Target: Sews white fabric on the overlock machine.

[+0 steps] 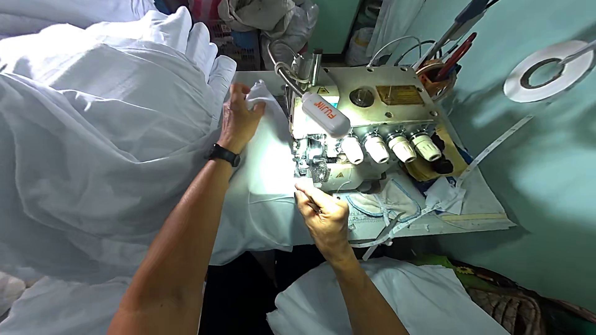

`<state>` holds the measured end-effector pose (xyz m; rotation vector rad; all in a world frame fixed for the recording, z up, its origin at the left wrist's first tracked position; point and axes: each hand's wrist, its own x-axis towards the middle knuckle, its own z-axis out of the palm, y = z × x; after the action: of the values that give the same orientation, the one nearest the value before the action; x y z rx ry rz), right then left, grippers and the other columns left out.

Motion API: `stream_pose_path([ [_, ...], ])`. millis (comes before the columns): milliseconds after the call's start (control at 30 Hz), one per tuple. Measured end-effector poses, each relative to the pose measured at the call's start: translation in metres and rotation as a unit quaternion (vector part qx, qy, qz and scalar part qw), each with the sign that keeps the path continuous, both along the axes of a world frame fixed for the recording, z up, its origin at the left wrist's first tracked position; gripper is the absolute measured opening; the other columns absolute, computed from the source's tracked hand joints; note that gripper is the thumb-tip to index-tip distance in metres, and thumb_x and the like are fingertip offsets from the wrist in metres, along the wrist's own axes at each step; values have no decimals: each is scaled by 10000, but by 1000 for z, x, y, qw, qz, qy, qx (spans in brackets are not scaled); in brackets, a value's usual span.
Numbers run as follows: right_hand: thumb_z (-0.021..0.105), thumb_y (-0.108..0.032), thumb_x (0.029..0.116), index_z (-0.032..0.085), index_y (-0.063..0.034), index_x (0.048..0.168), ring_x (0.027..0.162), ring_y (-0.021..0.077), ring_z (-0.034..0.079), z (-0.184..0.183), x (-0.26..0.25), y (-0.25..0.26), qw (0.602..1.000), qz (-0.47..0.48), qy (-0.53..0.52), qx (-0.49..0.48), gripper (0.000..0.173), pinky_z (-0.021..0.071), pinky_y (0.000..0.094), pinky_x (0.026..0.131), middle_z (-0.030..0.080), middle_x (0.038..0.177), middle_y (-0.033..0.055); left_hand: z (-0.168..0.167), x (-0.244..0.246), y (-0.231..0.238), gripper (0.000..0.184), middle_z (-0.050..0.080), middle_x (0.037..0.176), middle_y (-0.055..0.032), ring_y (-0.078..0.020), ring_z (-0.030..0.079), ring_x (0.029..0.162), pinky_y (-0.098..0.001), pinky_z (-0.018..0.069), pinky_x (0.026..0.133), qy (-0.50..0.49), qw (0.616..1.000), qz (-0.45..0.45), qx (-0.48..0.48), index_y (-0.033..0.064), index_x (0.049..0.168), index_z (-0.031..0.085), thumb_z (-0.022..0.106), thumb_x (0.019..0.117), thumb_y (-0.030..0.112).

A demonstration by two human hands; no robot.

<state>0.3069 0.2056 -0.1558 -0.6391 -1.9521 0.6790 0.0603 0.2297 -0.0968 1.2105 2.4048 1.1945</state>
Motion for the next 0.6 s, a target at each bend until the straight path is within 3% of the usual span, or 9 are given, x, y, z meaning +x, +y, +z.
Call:
stream_pose_path([
  [67, 664, -97, 906, 798, -4, 936, 629, 70, 662, -3, 12, -3, 997, 70, -8, -32, 166, 534, 220, 599, 745, 757, 68, 6, 2, -13, 578, 655, 1258, -261, -339, 670, 1134, -488, 525, 990, -41, 998, 23, 44, -75, 1445, 395, 652, 959, 103],
  [133, 655, -94, 915, 772, 5, 871, 607, 58, 634, -12, 24, -8, 992, 122, -17, -34, 159, 508, 192, 583, 724, 724, 72, 20, 16, -42, 696, 656, 1272, -196, -223, 698, 1019, -390, 572, 879, -53, 995, -2, 88, -9, 1522, 293, 662, 938, 77],
  [233, 683, -141, 900, 770, 4, 875, 567, 70, 598, -26, 36, -13, 989, 136, -48, -35, 172, 483, 206, 546, 712, 706, 72, 34, 53, -110, 651, 673, 1209, -163, -137, 676, 939, -285, 562, 777, 78, 981, -131, 119, -30, 1523, 291, 605, 976, 133],
  [267, 704, -189, 896, 772, 11, 898, 553, 72, 574, -27, 39, -15, 989, 135, -54, -38, 211, 469, 211, 534, 702, 699, 71, 32, 66, -133, 521, 680, 1156, -163, -141, 663, 937, -276, 548, 798, 125, 970, -174, 115, -64, 1458, 387, 569, 1010, 128],
  [333, 717, -383, 902, 758, 30, 944, 531, 67, 513, -23, 39, -18, 989, 136, -53, -30, 417, 428, 217, 513, 658, 668, 63, 17, 83, -166, 228, 715, 1027, -155, -150, 683, 941, -258, 552, 862, 208, 943, -219, 140, -75, 1143, 674, 568, 1015, 80],
  [400, 544, -597, 972, 734, 38, 979, 528, 95, 519, -13, 35, -22, 989, 134, -62, 8, 662, 430, 249, 509, 630, 652, 65, -2, 93, -191, 171, 712, 1003, -158, -177, 671, 973, -247, 530, 894, 251, 929, -224, 152, -37, 1009, 728, 567, 1010, 21],
  [433, 465, -621, 1008, 717, 39, 985, 542, 108, 544, -9, 32, -26, 988, 138, -64, 22, 707, 447, 258, 518, 632, 661, 72, -11, 98, -202, 160, 708, 1015, -162, -184, 666, 998, -243, 522, 909, 261, 931, -204, 151, -34, 997, 725, 570, 1008, 6],
  [500, 472, -530, 1051, 673, 30, 995, 637, 123, 596, -3, 26, -35, 984, 163, -57, 39, 597, 491, 242, 600, 645, 734, 91, -24, 110, -222, 144, 710, 1026, -162, -175, 667, 1041, -224, 516, 939, 264, 943, -135, 153, -35, 984, 722, 583, 1002, -1],
  [600, 577, -311, 1048, 681, 14, 1022, 744, 164, 633, -2, 15, -47, 977, 192, -22, 91, 342, 509, 249, 679, 667, 820, 118, -34, 133, -239, 111, 717, 978, -139, -126, 678, 993, -183, 524, 911, 250, 951, -40, 180, -23, 960, 718, 621, 990, 22],
])
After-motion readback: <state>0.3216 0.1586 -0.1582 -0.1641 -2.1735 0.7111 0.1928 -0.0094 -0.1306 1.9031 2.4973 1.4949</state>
